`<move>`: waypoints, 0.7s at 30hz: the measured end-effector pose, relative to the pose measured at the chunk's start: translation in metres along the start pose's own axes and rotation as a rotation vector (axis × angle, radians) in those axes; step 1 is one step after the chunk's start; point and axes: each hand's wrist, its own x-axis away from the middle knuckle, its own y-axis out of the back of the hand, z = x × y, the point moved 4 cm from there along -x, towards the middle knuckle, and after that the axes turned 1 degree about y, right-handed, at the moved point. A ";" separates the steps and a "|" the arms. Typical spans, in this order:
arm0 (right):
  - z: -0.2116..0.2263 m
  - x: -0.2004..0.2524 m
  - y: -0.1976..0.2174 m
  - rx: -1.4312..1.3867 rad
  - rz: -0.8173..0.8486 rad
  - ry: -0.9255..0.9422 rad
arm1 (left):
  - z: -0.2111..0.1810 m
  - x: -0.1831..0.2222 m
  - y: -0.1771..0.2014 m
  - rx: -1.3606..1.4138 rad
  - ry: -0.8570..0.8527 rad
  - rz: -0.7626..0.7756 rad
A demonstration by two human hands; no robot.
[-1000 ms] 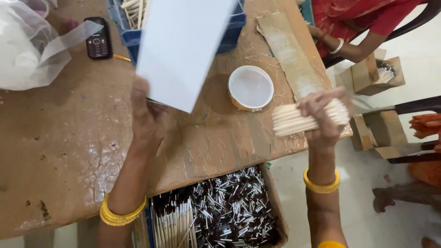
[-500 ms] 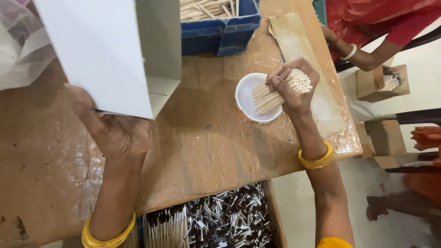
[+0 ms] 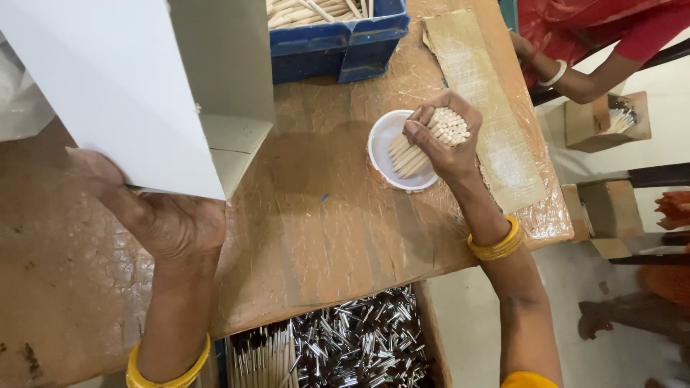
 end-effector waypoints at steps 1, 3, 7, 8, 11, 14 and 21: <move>0.001 -0.001 0.000 -0.001 -0.001 0.001 | -0.001 0.000 -0.007 -0.001 0.000 0.002; 0.003 -0.002 0.000 0.039 -0.005 0.024 | -0.002 0.000 -0.020 -0.059 0.013 -0.006; 0.002 0.000 0.002 -0.012 -0.021 0.035 | -0.001 0.002 -0.041 -0.075 0.054 -0.149; 0.000 0.001 0.001 0.025 -0.015 0.021 | 0.000 0.003 -0.043 -0.095 0.062 -0.147; -0.004 0.002 0.002 0.067 -0.001 0.003 | 0.005 0.004 -0.045 -0.175 0.065 -0.114; 0.000 0.002 0.004 0.059 -0.010 0.023 | 0.008 0.005 -0.048 -0.275 0.082 -0.057; 0.032 -0.010 0.021 -0.345 -0.155 0.146 | 0.023 0.002 -0.083 -0.514 0.319 0.040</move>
